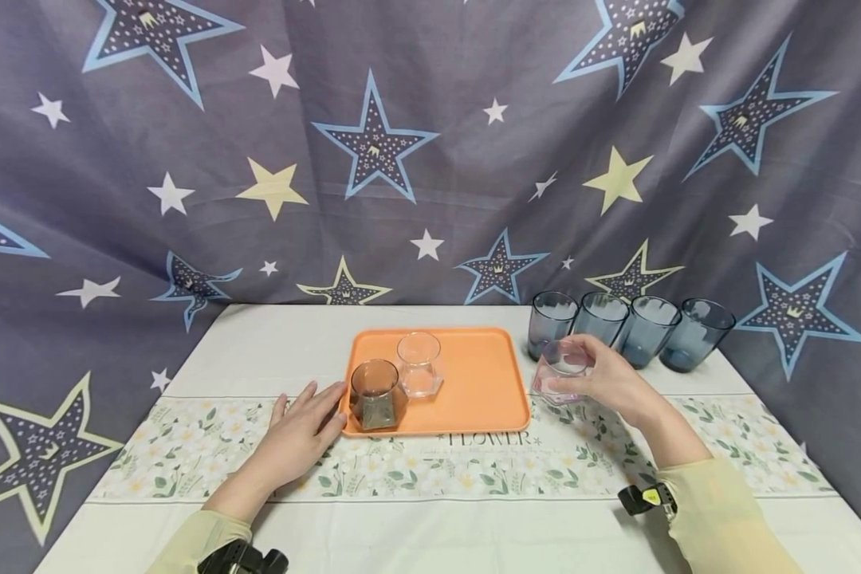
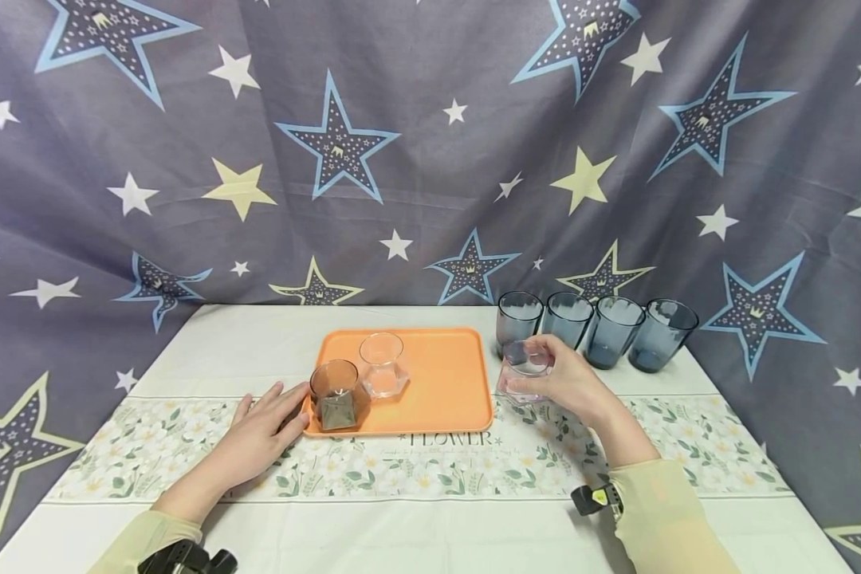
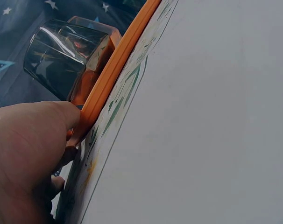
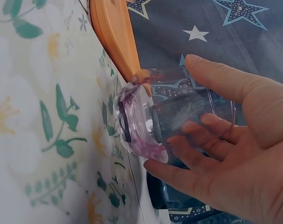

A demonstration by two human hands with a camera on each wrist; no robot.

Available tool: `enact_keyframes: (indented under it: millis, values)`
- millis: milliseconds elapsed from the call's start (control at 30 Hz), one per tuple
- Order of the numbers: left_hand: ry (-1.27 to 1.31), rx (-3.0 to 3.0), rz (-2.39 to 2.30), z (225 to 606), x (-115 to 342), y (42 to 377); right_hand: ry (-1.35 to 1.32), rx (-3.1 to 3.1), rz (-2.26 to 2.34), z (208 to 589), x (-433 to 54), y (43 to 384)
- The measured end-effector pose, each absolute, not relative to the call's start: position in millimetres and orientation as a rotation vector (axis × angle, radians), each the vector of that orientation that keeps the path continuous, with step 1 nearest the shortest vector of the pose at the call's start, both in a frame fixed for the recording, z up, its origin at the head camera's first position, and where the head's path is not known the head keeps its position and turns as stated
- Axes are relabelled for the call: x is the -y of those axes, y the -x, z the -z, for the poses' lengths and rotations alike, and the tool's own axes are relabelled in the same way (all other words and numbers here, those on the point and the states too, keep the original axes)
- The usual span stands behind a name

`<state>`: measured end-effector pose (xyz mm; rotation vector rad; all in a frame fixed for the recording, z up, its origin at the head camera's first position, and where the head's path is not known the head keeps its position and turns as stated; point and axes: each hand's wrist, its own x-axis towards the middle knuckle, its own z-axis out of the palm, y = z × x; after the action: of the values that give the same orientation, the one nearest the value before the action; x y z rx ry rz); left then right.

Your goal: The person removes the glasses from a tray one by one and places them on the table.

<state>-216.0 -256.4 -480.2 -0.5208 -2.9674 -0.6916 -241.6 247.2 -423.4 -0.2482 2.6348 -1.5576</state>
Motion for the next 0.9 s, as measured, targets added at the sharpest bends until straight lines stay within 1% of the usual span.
enact_keyframes:
  millis: [533,900]
  values:
    - [0.542,2.946,0.703,479.1,256.9,214.1,0.269,-2.567,1.567,428.3,-255.7,244.6]
    - [0.530,2.958,0.693,483.2,259.2,216.7,0.271,-2.559,1.578,426.4,-253.2,242.9]
